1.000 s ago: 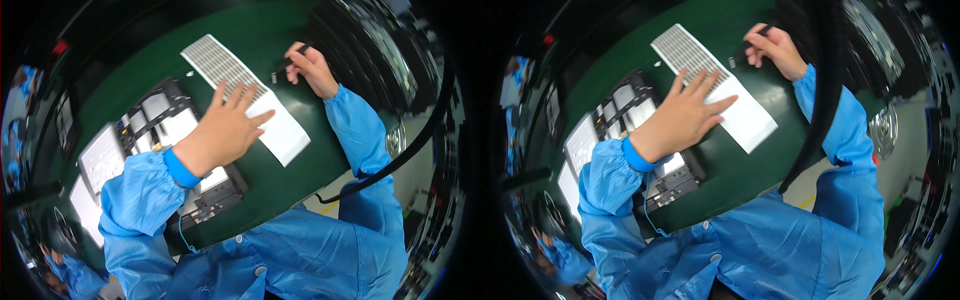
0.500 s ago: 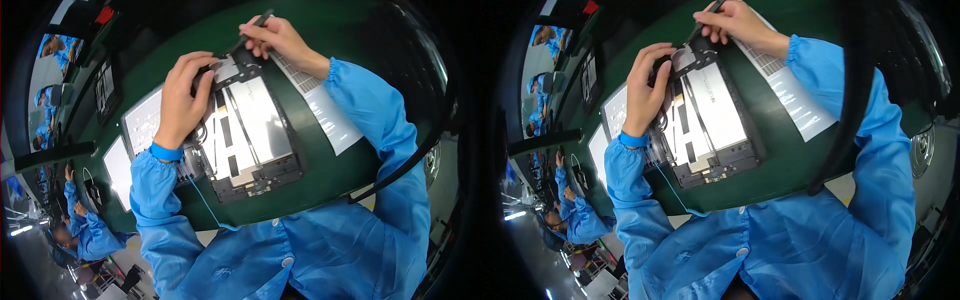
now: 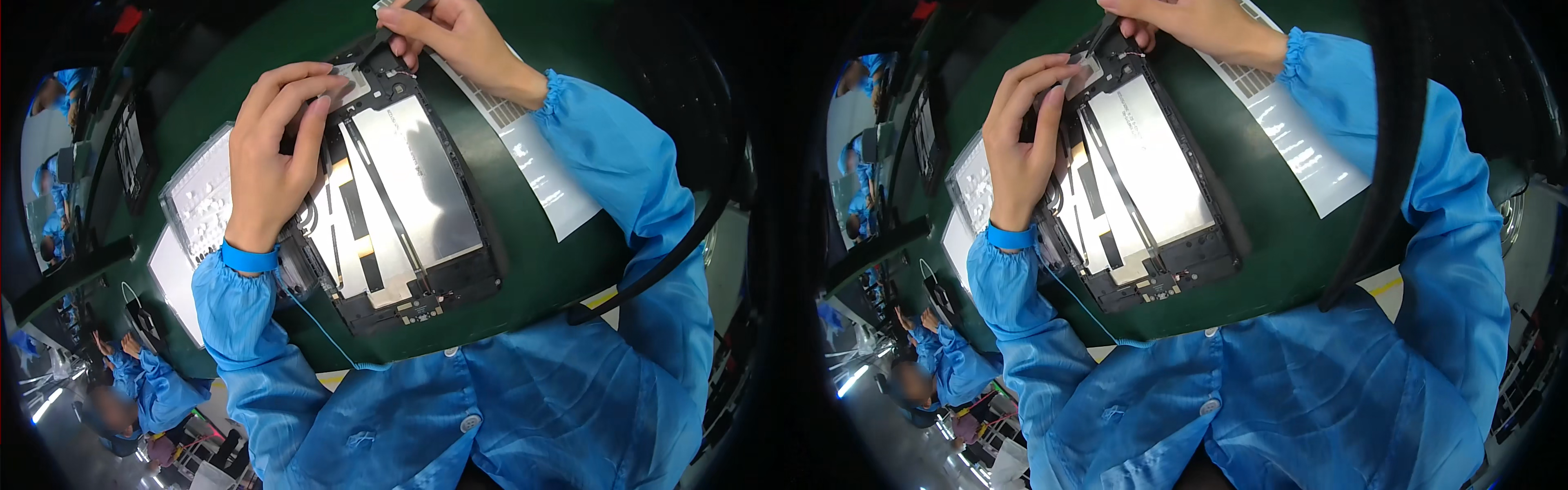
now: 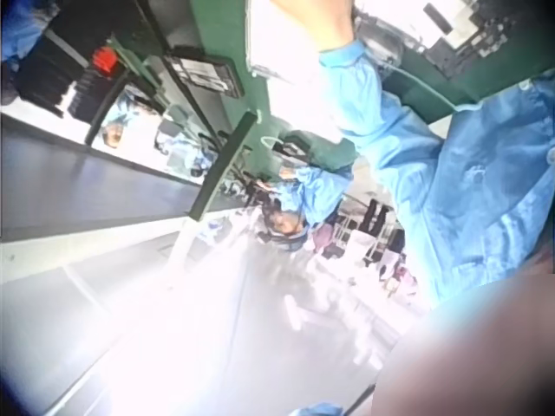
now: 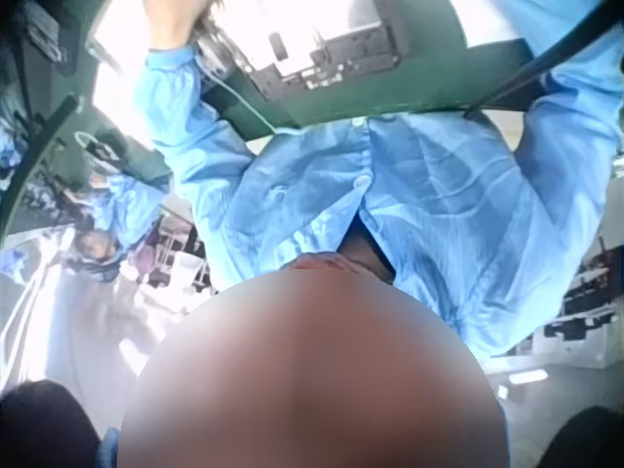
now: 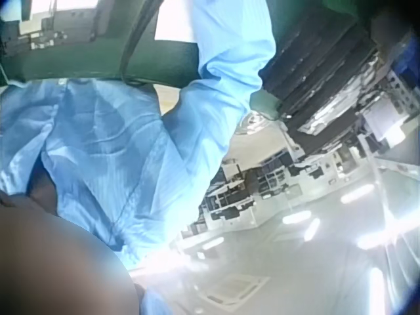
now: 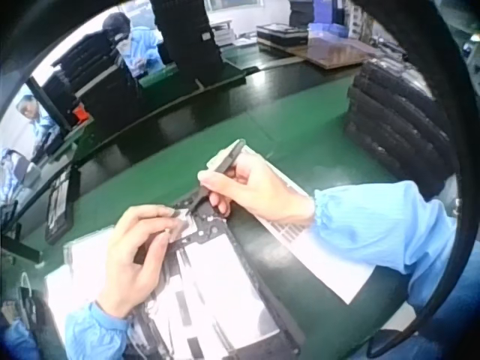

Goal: Assembling and connecting components of a tablet or handheld electronic device at a professional workbench.

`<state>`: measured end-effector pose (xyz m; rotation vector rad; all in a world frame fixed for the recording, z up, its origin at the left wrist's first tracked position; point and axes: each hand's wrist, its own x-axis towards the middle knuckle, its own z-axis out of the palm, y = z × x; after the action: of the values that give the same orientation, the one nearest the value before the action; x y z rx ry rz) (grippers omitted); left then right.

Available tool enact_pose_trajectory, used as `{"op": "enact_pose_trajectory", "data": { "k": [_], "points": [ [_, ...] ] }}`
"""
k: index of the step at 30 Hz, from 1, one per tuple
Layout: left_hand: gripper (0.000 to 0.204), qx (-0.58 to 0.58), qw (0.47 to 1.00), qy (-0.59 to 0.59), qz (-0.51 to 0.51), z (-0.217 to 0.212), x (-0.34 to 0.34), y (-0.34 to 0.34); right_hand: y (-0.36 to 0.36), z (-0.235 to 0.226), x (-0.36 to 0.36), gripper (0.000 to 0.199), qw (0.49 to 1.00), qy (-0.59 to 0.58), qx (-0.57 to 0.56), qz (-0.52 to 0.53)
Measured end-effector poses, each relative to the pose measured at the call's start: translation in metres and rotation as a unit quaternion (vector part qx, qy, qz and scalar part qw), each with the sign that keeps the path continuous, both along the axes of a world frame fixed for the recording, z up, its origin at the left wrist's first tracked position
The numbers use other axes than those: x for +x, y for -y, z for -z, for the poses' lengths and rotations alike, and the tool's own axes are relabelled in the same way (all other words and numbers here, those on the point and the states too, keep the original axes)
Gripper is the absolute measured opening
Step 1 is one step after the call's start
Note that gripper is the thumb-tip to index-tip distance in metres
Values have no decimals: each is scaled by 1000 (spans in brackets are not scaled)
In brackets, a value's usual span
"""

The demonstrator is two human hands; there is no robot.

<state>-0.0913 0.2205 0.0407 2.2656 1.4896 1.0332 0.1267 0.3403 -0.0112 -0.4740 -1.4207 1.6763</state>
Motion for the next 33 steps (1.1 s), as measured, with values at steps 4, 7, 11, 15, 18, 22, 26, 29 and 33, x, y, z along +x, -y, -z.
{"op": "enact_pose_trajectory", "data": {
  "k": [4, 7, 11, 15, 18, 22, 26, 29, 33],
  "points": [
    [22, -4, 999, -36, 18, -3, 4, -2, 1, -5, 6, 14, 999, 5, 35, 1],
    [26, 37, 991, -125, 41, -4, 6, -3, 5, -4, 6, 13, 995, 6, 96, 23],
    [26, 33, 988, -145, 27, -6, 6, -1, 4, -1, -1, 11, 986, -2, 118, 114],
    [29, 70, 971, -218, 71, -9, -9, -4, -3, -4, -10, 12, 993, 4, 55, 104],
    [37, 37, 974, -213, 65, -39, -21, 13, 1, -10, -7, 12, 990, 28, 22, 137],
    [36, -42, 992, -115, 7, -58, -92, 65, -10, 6, 15, 24, 965, 104, 166, 172],
    [26, -51, 990, -35, -128, -31, -166, 118, 15, -9, 14, 20, 939, 165, 239, 183],
    [25, -20, 989, 22, -146, -10, -183, 134, 25, -31, -7, 19, 929, 55, 366, 6],
    [22, 31, 983, 56, -170, 10, -198, 140, 78, -89, -104, 18, 863, 218, 431, -147]
  ]
}}
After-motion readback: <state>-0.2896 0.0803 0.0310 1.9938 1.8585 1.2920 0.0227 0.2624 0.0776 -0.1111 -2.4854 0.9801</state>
